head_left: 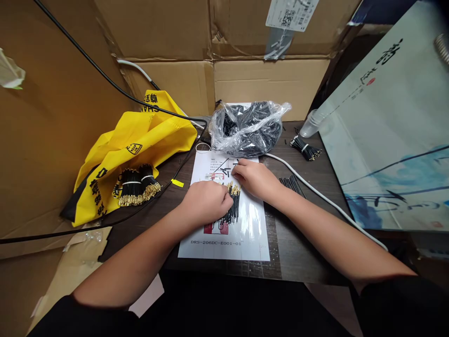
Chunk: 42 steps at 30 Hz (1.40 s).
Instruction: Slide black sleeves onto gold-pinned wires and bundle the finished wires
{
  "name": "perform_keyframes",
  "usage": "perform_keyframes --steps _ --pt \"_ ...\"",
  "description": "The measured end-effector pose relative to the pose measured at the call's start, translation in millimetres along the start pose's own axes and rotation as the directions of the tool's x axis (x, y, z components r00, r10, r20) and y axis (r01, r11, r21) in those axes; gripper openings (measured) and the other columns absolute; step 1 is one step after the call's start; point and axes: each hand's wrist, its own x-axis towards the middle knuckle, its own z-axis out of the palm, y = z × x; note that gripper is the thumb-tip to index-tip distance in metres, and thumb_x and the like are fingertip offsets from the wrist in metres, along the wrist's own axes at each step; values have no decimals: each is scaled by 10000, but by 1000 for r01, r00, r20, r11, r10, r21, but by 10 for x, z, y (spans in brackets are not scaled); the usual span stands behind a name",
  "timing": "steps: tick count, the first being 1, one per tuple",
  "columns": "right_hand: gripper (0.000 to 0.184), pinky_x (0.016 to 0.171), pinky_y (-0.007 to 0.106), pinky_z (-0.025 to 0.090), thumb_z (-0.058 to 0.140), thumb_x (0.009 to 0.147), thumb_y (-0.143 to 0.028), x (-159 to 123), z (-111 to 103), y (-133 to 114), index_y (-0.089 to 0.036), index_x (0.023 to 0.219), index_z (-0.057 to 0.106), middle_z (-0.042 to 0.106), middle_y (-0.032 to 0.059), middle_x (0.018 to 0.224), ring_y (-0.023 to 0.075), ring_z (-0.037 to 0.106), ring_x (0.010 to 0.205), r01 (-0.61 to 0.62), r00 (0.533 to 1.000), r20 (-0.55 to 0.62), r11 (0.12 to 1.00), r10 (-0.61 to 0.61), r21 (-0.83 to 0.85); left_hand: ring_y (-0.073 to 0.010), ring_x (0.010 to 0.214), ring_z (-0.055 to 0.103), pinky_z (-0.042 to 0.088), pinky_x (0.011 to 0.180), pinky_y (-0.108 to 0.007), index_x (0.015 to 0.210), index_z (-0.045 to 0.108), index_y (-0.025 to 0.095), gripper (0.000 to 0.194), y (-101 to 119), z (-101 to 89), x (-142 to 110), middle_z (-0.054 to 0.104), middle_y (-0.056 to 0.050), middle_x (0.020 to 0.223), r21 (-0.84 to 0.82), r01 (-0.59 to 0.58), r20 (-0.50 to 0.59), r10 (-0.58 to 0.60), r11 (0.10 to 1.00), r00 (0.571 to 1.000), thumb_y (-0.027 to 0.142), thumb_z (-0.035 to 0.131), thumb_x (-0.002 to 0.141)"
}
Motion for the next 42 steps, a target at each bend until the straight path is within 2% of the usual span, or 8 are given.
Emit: perform_keyframes --steps 6,17,22,25,29,31,38,42 --pt "181 670 302 329 506 948 -243 -27 35 -14 -163 960 667 634 67 907 174 557 799 -94 985 -137 992 105 85 -158 456 443 140 487 -289 541 583 214 256 5 -48 -3 545 -23 497 -89 -4 -35 1 996 999 303 541 777" --pt "172 681 304 355 544 918 -249 7 94 -17 -166 940 692 606 59 889 170 557 782 -149 978 -130 981 165 126 -149 481 410 147 507 -303 556 582 212 282 -6 -59 10 546 -14 524 -86 10 -7 -11 996 1000 312 497 806" --pt "151 689 301 368 573 903 -286 21 121 -22 -174 904 674 618 61 896 172 564 782 -179 968 -144 969 204 168 -144 549 479 258 530 -310 602 555 195 288 -13 -59 -5 571 -3 590 -138 -45 -184 19 989 983 280 485 868" --pt "124 687 299 369 562 897 -272 23 133 -27 -188 913 653 624 56 911 176 565 795 -168 968 -159 971 195 171 -147 627 549 393 620 -306 710 605 175 286 -20 -32 -13 614 -17 669 -203 -111 -361 31 973 932 265 455 936" --pt "71 688 295 369 557 878 -248 12 137 -32 -204 901 607 629 38 902 174 563 801 -145 967 -177 968 183 206 -167 850 646 479 807 -301 1041 647 139 204 -20 1 -18 707 -59 939 -266 -223 -517 57 938 854 208 476 954" --pt "42 680 292 365 549 871 -223 -2 136 -38 -209 891 582 638 26 885 168 561 786 -132 968 -182 965 175 227 -168 856 644 482 800 -303 1064 634 141 204 -11 4 -28 702 -60 956 -270 -232 -527 58 934 848 196 475 950" --pt "24 659 289 376 566 855 -197 -38 55 -54 -210 869 581 640 1 811 131 530 660 -126 950 -234 939 207 320 -130 597 489 362 574 -297 718 523 177 268 35 -33 -75 522 -1 651 -289 -165 -451 18 943 893 263 442 958" --pt "34 628 278 408 614 851 -232 -138 -83 -126 -204 868 605 638 -19 756 105 531 589 -124 932 -220 823 289 555 -138 661 563 406 627 -288 773 573 168 251 41 -5 -71 589 -13 704 -266 -226 -457 84 937 885 254 447 972"
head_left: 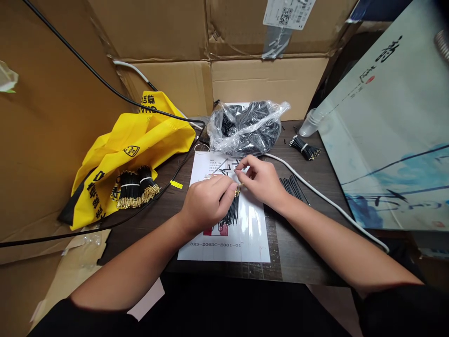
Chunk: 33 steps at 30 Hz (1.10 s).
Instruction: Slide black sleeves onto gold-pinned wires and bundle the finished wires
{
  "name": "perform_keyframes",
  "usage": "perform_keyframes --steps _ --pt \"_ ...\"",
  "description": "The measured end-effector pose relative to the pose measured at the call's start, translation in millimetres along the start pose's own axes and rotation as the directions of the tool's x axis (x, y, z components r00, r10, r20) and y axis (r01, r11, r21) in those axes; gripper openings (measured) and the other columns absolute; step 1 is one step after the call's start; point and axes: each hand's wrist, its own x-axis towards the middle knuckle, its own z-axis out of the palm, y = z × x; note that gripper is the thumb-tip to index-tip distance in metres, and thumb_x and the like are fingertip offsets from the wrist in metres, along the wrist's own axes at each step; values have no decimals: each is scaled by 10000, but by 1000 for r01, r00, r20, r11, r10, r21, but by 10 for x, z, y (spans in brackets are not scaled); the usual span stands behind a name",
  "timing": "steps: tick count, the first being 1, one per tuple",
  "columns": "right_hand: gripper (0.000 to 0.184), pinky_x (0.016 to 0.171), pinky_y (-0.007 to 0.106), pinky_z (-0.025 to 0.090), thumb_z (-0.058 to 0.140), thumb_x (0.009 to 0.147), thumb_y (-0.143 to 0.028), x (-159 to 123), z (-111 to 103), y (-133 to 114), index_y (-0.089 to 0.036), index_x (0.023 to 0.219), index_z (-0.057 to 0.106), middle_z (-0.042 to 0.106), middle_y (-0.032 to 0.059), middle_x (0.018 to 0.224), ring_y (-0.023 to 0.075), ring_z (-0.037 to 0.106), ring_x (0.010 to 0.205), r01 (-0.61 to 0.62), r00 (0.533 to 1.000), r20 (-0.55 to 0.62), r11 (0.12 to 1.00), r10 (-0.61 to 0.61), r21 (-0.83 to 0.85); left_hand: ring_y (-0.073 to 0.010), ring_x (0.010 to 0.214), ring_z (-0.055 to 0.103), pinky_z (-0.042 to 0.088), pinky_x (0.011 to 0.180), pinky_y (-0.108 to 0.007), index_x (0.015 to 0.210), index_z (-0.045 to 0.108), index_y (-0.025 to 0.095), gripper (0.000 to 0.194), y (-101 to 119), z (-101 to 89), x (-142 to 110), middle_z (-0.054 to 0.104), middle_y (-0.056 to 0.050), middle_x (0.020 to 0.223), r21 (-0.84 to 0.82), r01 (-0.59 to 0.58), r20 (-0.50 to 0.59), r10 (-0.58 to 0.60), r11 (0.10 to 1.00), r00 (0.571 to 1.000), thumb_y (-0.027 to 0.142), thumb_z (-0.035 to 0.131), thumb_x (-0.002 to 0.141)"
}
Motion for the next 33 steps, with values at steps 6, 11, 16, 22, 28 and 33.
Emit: perform_keyframes --steps 6,11,16,22,28,33 --pt "273 757 295 539 694 849 -320 -502 -100 -121 -213 1100 669 722 34 909 150 682 823 -265 944 -29 810 328 524 -131 737 631 451 679 -258 947 603 176 121 -6 75 -25 676 1 823 -87 -69 7 70 994 998 239 500 966" --pt "185 863 301 570 730 842 -281 -795 -75 -146 -258 1026 721 762 22 955 146 714 904 -226 915 -109 719 387 658 -131 700 583 436 644 -259 959 605 182 125 9 132 -30 640 -10 813 -97 -141 80 149 985 986 251 501 967" --pt "148 836 285 579 736 834 -223 -836 -54 -179 -264 977 734 759 11 948 149 717 904 -129 945 -182 821 271 556 -130 670 550 423 620 -258 953 611 177 109 13 182 -47 614 -10 781 -126 -163 55 171 979 984 244 526 949" --pt "146 811 293 584 733 834 -214 -868 -23 -163 -274 967 734 750 6 936 151 713 883 -109 941 -224 855 253 507 -125 662 548 428 626 -254 943 613 176 100 27 172 -57 603 -8 758 -154 -172 23 178 973 984 240 537 937" --pt "123 796 343 599 732 834 -243 -876 -15 -188 -251 956 724 742 30 932 179 721 839 -107 938 -237 859 255 501 -122 646 538 416 610 -255 927 615 179 108 27 154 -50 603 -6 738 -143 -175 12 179 974 984 245 530 939" --pt "125 795 346 597 715 848 -222 -873 -37 -193 -256 968 720 739 29 943 175 719 833 -80 949 -231 871 216 485 -123 647 535 415 610 -257 932 621 173 116 34 155 -55 592 -5 723 -136 -203 23 208 970 978 241 528 939"
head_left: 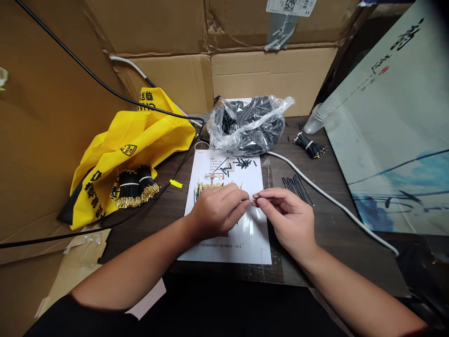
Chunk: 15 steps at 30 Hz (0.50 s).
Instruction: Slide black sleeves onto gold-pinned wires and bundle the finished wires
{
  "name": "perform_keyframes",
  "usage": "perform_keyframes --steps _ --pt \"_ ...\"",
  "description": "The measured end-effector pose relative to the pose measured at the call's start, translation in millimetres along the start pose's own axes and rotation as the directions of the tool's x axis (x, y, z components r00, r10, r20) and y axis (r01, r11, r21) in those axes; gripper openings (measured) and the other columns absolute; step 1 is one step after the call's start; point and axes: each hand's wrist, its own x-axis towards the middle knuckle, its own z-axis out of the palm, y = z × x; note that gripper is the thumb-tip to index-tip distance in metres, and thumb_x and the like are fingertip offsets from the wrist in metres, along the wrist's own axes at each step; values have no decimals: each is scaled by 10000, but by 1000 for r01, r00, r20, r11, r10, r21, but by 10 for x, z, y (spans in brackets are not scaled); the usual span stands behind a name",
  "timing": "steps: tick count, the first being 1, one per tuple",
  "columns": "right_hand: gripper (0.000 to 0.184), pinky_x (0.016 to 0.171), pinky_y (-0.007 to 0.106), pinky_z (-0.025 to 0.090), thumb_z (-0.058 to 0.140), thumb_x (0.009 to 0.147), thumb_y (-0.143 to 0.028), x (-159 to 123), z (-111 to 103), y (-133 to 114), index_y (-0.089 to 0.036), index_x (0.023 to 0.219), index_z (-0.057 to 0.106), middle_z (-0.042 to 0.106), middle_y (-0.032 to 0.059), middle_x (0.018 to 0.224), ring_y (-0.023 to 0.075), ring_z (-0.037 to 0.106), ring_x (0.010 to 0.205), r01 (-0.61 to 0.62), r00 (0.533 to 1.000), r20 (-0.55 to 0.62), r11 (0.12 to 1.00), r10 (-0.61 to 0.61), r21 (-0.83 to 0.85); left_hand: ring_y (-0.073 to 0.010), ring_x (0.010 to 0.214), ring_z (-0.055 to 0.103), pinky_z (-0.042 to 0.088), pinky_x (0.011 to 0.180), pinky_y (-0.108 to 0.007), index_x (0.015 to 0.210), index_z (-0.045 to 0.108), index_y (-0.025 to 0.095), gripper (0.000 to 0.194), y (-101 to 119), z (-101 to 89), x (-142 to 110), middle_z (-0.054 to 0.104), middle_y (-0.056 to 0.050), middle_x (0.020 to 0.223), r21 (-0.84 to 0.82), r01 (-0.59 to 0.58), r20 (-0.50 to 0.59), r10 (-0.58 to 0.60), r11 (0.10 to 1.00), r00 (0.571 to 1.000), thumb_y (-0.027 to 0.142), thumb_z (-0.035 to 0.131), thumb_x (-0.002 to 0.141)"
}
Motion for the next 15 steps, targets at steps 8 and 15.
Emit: perform_keyframes --steps 8,15 --pt "156 784 348 572 712 850 -208 -12 -16 14 -290 978 746 748 17 958 181 704 865 72 997 50 989 -65 -131 -122 640 535 412 603 -260 927 627 172 99 -3 13 -8 595 -3 712 -12 -28 -45 28 1000 999 237 552 929" --pt "77 722 348 567 702 862 -252 27 -30 -9 -260 905 764 734 14 820 171 690 739 55 995 90 985 -40 -163 -141 744 633 464 680 -266 994 625 184 95 -27 5 -32 689 -22 810 14 -98 -41 99 995 994 210 599 906"
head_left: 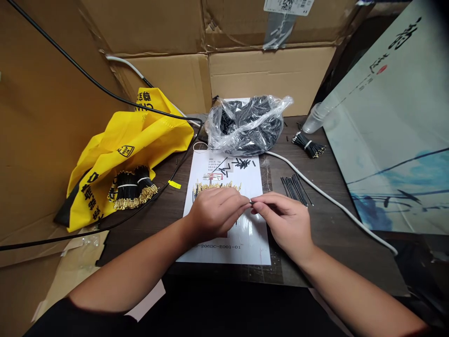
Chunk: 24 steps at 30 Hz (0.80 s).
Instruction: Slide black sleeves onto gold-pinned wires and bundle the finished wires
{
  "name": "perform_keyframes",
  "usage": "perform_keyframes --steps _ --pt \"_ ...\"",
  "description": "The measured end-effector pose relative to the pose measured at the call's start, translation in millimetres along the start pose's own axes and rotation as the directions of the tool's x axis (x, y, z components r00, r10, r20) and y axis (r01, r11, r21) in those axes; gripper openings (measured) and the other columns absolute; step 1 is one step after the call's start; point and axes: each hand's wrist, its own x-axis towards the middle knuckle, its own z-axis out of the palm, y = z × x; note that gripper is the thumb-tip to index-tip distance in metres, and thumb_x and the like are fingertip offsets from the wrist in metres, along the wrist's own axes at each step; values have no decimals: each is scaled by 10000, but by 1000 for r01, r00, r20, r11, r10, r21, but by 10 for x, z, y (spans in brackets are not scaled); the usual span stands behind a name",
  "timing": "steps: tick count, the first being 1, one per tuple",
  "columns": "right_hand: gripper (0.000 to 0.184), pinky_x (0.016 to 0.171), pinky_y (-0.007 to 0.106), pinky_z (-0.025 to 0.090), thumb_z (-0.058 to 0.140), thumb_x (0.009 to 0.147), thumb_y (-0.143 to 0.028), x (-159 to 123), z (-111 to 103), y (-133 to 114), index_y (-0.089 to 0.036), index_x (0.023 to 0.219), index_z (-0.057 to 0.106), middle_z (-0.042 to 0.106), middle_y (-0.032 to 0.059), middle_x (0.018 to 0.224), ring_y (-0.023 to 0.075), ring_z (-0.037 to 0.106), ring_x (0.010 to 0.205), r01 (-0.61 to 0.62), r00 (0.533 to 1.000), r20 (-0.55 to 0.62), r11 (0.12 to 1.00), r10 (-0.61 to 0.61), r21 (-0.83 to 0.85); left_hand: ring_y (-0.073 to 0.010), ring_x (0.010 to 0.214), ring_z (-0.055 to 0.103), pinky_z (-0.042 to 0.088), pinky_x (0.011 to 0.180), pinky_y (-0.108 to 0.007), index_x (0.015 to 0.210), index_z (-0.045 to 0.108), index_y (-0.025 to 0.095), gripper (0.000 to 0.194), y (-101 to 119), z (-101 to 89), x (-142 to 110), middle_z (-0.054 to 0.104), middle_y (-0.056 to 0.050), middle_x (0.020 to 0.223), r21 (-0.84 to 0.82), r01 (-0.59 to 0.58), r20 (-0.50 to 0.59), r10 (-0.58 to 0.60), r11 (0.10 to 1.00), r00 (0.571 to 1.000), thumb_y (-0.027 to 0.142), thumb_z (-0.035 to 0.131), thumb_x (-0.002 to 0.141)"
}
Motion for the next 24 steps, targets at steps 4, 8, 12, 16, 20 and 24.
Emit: perform_keyframes --steps 4,8,12,16,20,24 --pt "93 709 352 563 683 877 -274 13 -7 -7 -254 890 773 735 20 797 173 686 722 -21 999 28 1000 21 2 -139 768 650 482 687 -259 1021 616 190 115 -3 -6 -6 695 -23 841 12 -19 -18 19 1000 1000 195 592 909" --pt "101 706 353 562 691 872 -282 23 -14 -14 -260 919 778 744 24 807 177 690 729 -3 999 48 1000 2 7 -136 762 638 490 674 -247 1036 605 179 124 3 13 -24 677 -27 816 -23 -12 -16 11 1000 1000 187 582 915" --pt "156 715 343 558 739 833 -324 13 -27 5 -271 976 770 753 25 846 176 693 753 55 996 74 997 -59 50 -121 719 594 476 655 -237 1003 607 174 112 46 4 -2 648 -20 796 -105 32 -66 -39 994 997 160 610 892" --pt "356 728 365 552 540 939 -510 -16 -14 36 -242 1035 754 745 63 905 176 687 742 2 989 143 990 -23 143 -91 590 484 405 560 -228 857 597 168 27 122 -75 78 544 18 671 -229 266 -101 -294 936 950 167 587 882" --pt "498 726 356 543 345 1012 -516 -36 37 52 -217 1028 743 732 67 864 165 679 728 -66 975 220 977 19 204 -83 537 399 338 508 -236 773 551 168 141 162 -134 119 455 33 629 -387 412 -14 -451 825 892 198 514 906" --pt "323 729 328 535 457 999 -382 -33 91 24 -225 1008 739 735 44 862 153 678 746 -24 958 286 994 -8 106 -81 544 404 330 491 -230 842 536 178 156 198 -110 116 463 30 659 -601 509 137 -548 616 825 272 494 959"
